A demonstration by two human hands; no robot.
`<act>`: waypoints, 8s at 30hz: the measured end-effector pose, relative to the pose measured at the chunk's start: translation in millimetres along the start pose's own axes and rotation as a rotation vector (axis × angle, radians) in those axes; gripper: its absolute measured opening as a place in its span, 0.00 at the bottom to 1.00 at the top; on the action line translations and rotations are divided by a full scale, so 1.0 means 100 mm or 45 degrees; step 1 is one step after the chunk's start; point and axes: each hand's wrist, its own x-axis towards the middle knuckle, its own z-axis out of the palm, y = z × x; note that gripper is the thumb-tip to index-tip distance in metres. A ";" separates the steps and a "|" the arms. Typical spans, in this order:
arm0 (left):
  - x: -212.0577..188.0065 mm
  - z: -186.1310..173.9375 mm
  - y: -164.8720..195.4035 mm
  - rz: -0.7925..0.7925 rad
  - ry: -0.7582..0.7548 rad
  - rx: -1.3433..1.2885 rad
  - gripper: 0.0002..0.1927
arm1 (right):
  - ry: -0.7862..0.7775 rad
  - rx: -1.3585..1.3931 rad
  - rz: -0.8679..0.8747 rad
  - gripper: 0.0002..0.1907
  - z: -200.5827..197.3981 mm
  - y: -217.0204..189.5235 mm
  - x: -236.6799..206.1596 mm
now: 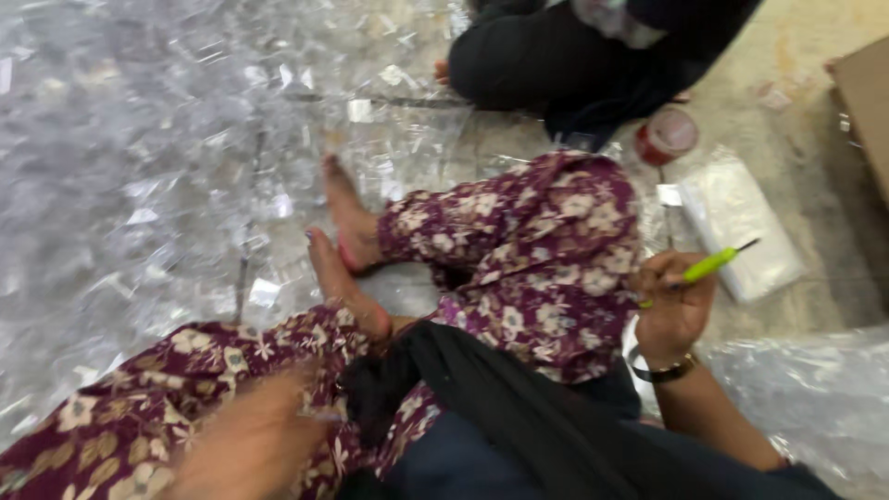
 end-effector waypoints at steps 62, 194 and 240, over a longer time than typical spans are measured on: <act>-0.19 2.24 -0.77 -0.589 0.404 0.199 0.07 | -0.929 -0.500 0.924 0.13 -0.14 0.33 -0.73; 3.53 0.94 -2.24 0.050 0.811 -0.574 0.30 | -1.253 0.238 0.943 0.26 3.17 3.32 1.71; 3.42 0.93 -2.06 -0.498 0.336 -0.027 0.45 | -0.871 -0.345 0.542 0.14 3.03 2.87 1.83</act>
